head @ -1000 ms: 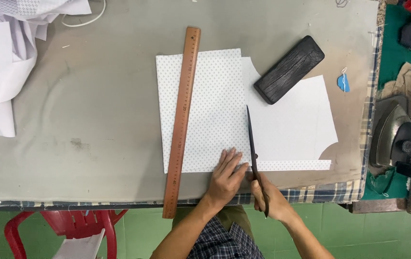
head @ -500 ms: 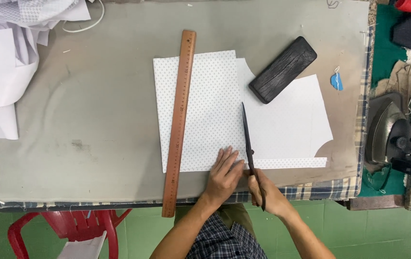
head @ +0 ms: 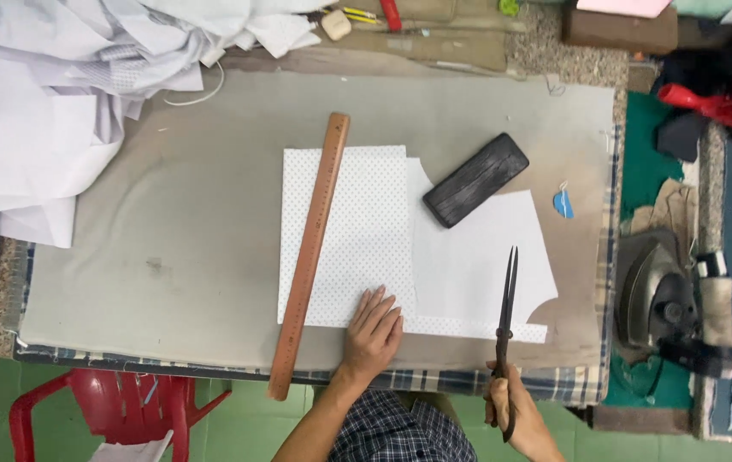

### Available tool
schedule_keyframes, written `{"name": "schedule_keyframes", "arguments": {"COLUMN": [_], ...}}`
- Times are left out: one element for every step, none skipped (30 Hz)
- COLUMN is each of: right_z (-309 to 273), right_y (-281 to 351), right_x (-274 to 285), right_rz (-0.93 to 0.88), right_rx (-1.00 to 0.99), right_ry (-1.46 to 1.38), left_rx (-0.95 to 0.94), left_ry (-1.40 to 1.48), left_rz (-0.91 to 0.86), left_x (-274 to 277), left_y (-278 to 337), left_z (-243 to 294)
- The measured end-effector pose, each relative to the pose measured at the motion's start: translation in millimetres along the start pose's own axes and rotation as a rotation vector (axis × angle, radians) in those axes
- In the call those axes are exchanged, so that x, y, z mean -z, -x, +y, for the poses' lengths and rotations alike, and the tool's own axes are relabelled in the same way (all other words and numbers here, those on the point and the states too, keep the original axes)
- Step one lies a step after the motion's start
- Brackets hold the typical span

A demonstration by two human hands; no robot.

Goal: A person is seen cutting fabric with scissors, ironing the pieces to remove wrinkles, and then marking measurements on the fabric using a ruler and chalk.

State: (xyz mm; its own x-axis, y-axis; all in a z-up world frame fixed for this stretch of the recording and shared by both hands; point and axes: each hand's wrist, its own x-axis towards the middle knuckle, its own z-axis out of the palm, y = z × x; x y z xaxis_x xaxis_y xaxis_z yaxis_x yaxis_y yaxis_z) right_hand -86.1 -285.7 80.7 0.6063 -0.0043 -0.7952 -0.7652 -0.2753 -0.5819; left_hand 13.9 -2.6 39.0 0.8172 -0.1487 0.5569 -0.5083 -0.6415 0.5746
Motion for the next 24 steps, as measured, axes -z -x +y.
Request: {"name": "schedule_keyframes", "arguments": {"right_z": [-6, -11, -16, -21, -26, -60, -95, -127, -161, -196, -232, -243, -255, -268, -281, -295, -309, -314, -319, -325, -318, -309, -300, -295], "right_y": [-6, -11, -25, -40, -56, -66, -77, -85, -93, -101, -107, -136, -164, -195, -215, -236, -257, -271, -287, -301, -323, -342, -361, -361], "right_x": [11, 20, 38, 55, 71, 89, 104, 119, 129, 139, 148, 165, 181, 194, 200, 205, 209, 213, 217, 221, 228, 236, 243, 238], "right_rz": [-0.002, -0.003, -0.013, 0.012, 0.037, 0.017, 0.142, 0.275, 0.261, 0.272, 0.284, 0.273, 0.267, 0.260, 0.248, 0.281, 0.314, 0.305, 0.277, 0.252, 0.246, 0.242, 0.237, 0.242], "right_rx": [-0.004, -0.010, 0.012, 0.113, 0.214, 0.228, 0.177, 0.123, 0.135, 0.185, 0.236, 0.253, 0.379, 0.511, 0.533, 0.595, 0.658, 0.670, 0.679, 0.685, 0.693, 0.790, 0.887, 0.890], "right_ry": [0.011, 0.016, 0.026, 0.018, 0.009, 0.018, 0.244, 0.466, 0.472, 0.534, 0.595, 0.603, 0.678, 0.749, 0.754, 0.925, 1.096, 1.095, 1.017, 0.938, 0.937, 0.939, 0.940, 0.936], "left_rx": [0.012, 0.021, 0.016, 0.025, 0.035, 0.041, 0.042, 0.044, 0.049, 0.041, 0.033, 0.039, 0.073, 0.105, 0.110, 0.185, 0.262, 0.267, 0.370, 0.470, 0.472, 0.573, 0.675, 0.669], "left_ry": [-0.028, -0.056, -0.072, -0.106, -0.139, -0.161, -0.192, -0.219, -0.235, -0.298, -0.361, -0.378, -0.389, -0.402, -0.422, -0.483, -0.544, -0.556, -0.663, -0.766, -0.774, -0.849, -0.923, -0.924], "left_rz": [0.010, 0.016, 0.034, 0.018, 0.002, 0.014, 0.019, 0.019, 0.026, 0.028, 0.030, 0.043, 0.042, 0.044, 0.059, 0.040, 0.022, 0.026, 0.053, 0.080, 0.085, 0.071, 0.058, 0.061], "left_x": [-1, -2, -4, -5, -7, -8, -10, -11, -11, -12, -13, -15, -16, -17, -9, -1, 6, 15, 24, 33, 37, 42, 47, 46], "left_y": [-1, -1, -2, -2, -2, -4, -5, -5, -3, -2, -1, 1, 3, 5, 4, 4, 3, 3, 4, 4, 14, 25, 36, 50], "left_z": [2, 3, 5, 5, 5, 7, 8, 8, 9, 11, 11, 12, 13, 11, 10, 10, 8, 6, 5, 2, -4, -9, -13, -15]}}
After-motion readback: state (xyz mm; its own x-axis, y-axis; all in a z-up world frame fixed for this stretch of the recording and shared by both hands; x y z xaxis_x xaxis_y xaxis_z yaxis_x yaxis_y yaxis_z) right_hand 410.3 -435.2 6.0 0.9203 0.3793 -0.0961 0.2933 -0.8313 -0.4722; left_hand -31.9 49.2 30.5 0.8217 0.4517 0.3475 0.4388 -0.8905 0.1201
